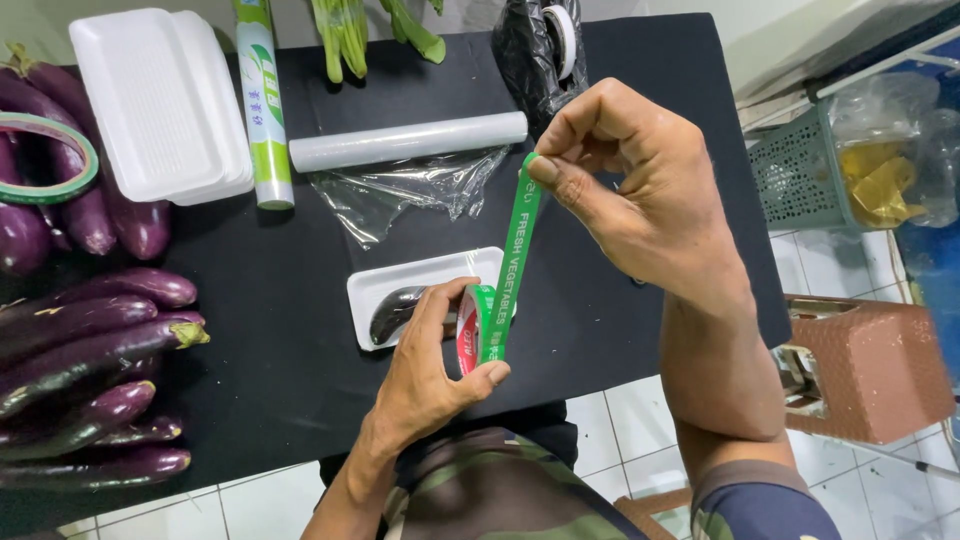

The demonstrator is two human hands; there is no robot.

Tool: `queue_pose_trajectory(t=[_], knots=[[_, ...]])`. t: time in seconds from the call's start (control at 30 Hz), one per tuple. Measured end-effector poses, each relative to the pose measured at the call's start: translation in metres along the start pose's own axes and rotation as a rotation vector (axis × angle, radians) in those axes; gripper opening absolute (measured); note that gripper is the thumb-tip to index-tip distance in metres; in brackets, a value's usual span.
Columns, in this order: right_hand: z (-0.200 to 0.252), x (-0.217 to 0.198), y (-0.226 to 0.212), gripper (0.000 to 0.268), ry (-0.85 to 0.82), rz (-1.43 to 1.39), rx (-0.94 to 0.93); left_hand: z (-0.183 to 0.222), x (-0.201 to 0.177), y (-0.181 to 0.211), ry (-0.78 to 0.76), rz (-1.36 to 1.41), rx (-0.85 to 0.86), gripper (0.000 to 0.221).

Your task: Wrapping a single eggplant in plastic film on a foam tray and applying a green tape label.

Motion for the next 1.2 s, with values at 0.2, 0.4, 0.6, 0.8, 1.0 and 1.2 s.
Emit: queue_pose_trajectory(t=[0.2, 0.4, 0.6, 0.8, 1.0, 1.2], knots=[[-0.007, 0.006, 0.016, 0.014, -0.086, -0.045, -0.012, 0.002, 0.003, 0.008, -0.009, -0.026, 0.175, 0.079], [-0.015, 0.015, 0.04, 0.01, -0.165, -0.201, 0.207, 0.01, 0.011, 0.02, -0.06, -0.067, 0.242, 0.081], [-0.018, 0.024, 0.052, 0.013, -0.217, -0.197, 0.272, 0.01, 0.014, 0.02, -0.08, 0.027, 0.201, 0.093], [-0.022, 0.036, 0.061, 0.012, -0.277, -0.248, 0.237, 0.012, 0.018, 0.01, -0.149, 0.045, 0.412, 0.09], [-0.021, 0.032, 0.058, 0.011, -0.242, -0.213, 0.231, 0.012, 0.022, 0.006, -0.132, 0.02, 0.377, 0.095], [-0.017, 0.036, 0.071, 0.011, -0.244, -0.267, 0.283, 0.011, 0.024, 0.001, -0.131, -0.022, 0.447, 0.09]])
Point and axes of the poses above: each hand's wrist, its own z-axis away from the middle knuckle, its own x-axis out of the palm, y = z × x, the point moved 2 cm from there along -z, towards the middle knuckle, and after that the axes turned 13 degrees about z, right-handed, at the moved point
